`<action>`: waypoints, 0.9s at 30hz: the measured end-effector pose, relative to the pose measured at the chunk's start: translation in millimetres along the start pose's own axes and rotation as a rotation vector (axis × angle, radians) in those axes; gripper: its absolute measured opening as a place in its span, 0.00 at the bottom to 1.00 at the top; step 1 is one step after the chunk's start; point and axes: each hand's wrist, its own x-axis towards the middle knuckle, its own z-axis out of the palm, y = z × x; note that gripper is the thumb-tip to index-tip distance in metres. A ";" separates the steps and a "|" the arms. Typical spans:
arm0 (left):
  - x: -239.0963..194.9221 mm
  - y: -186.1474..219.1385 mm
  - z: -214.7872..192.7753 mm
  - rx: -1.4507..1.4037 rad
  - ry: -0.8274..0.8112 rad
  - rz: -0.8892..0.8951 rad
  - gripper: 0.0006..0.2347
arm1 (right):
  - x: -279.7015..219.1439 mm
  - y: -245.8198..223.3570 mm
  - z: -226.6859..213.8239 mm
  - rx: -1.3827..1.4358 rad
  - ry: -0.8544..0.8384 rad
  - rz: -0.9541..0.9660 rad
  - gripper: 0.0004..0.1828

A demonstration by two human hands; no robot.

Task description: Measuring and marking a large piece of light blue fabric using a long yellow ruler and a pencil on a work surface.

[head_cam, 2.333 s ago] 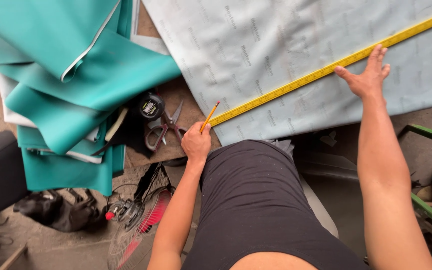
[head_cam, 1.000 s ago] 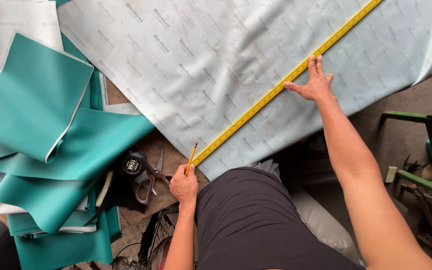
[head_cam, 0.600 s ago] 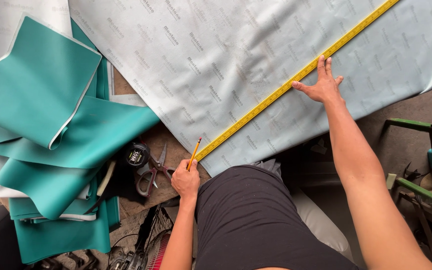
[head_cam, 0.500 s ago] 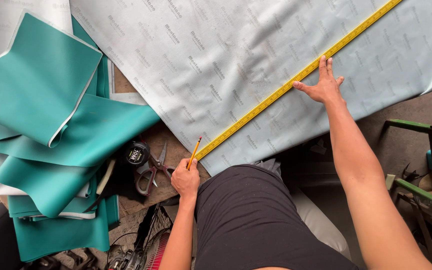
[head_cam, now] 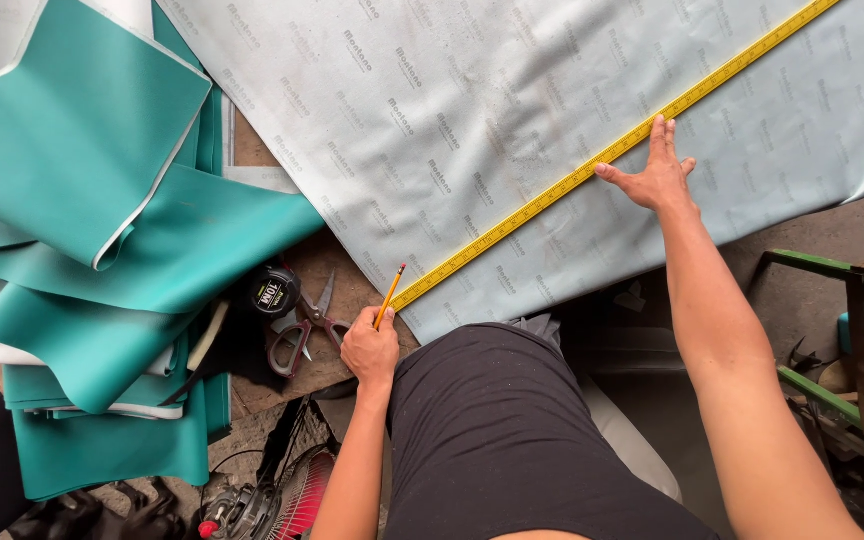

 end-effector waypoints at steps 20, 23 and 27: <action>2.0 -6.7 6.4 0.062 -0.023 0.060 0.06 | -11.5 -50.0 -16.0 -0.021 -0.193 0.259 0.71; 2.1 -5.4 3.4 0.042 -0.036 0.043 0.06 | -7.9 -47.9 -14.3 -0.041 -0.198 0.256 0.72; 2.8 -5.6 0.6 0.021 -0.059 0.034 0.08 | -8.5 -48.6 -14.4 -0.025 -0.194 0.247 0.71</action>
